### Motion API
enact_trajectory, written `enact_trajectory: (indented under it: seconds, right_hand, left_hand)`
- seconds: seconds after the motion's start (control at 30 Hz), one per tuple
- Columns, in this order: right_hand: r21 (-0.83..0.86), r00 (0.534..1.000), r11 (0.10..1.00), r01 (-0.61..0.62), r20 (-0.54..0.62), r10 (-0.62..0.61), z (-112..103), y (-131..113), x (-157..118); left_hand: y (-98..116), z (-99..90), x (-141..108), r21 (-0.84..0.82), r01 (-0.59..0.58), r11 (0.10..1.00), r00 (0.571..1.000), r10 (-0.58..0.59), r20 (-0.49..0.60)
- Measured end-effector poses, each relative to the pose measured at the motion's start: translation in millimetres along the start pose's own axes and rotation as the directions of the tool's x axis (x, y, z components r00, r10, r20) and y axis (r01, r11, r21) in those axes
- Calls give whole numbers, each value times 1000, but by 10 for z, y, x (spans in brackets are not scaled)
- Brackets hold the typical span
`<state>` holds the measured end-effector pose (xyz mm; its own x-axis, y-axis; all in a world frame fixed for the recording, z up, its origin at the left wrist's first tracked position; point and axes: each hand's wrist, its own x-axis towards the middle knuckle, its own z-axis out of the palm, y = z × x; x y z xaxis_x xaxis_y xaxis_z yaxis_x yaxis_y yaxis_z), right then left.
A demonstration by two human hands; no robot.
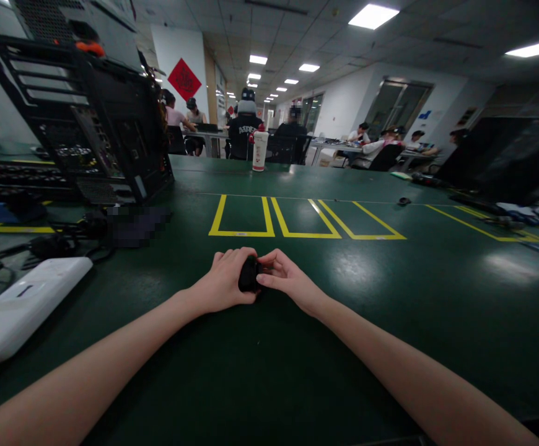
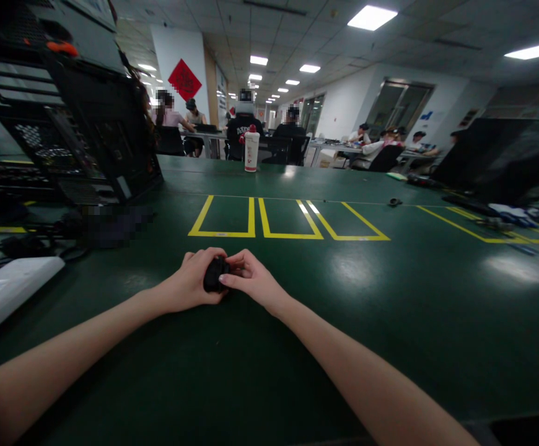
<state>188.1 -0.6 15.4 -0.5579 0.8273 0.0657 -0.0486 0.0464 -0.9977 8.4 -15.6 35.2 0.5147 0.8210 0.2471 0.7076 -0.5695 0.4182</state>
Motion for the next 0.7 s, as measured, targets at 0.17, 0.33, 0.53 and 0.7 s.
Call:
enact_trajectory:
  seconds: [0.17,0.33,0.53,0.7]
  right_hand:
    - [-24,999,1000,-5,-34,4,-1,38,24]
    - [-30,1000,999,-30,7,30,-12,9,18]
    - [6,1000,1000,6,19,-6,-4,-15,2]
    - [-26,999,1000,-14,-32,13,4,5,11]
  left_hand:
    - [5,3,4,3,3,1000,1000,-3,-6]
    - [-1,3,-1,-13,8,1000,1000,-8,-5]
    - [-9,7,-6,-4,-3,1000,1000,3,-10]
    - [-5,6,-7,-4,-2,1000,1000,2,-6]
